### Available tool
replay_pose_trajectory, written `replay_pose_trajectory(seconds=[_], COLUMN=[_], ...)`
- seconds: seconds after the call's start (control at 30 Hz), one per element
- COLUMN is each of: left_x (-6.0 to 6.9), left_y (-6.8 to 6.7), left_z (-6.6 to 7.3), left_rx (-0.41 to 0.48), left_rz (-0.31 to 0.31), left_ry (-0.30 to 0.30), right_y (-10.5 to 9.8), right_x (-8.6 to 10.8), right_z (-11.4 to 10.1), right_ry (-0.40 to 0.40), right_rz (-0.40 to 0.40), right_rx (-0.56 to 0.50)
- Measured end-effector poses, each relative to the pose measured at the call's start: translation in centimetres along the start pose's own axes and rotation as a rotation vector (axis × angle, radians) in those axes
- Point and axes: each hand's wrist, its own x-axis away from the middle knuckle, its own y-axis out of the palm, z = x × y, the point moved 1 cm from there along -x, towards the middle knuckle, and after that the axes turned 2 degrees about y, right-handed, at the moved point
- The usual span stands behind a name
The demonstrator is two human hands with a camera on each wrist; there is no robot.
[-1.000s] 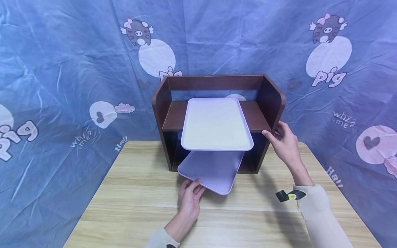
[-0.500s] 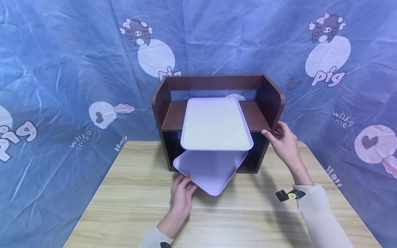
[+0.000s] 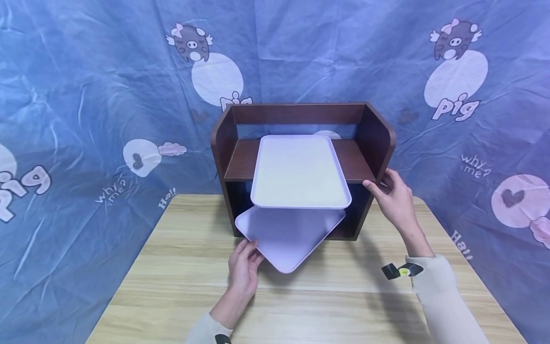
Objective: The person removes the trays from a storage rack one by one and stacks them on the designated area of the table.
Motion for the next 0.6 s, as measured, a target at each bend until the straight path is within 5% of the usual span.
replay_pose_trajectory(seconds=[0.6], left_x=[-0.4], left_y=[-1.4], left_z=[2.3], left_rx=[-0.026], left_rz=[-0.055], left_ry=[0.016], right_y=[-0.1], right_x=[0.1], right_z=[0.1], right_ry=[0.0], right_rz=[0.004], right_rx=[0.004])
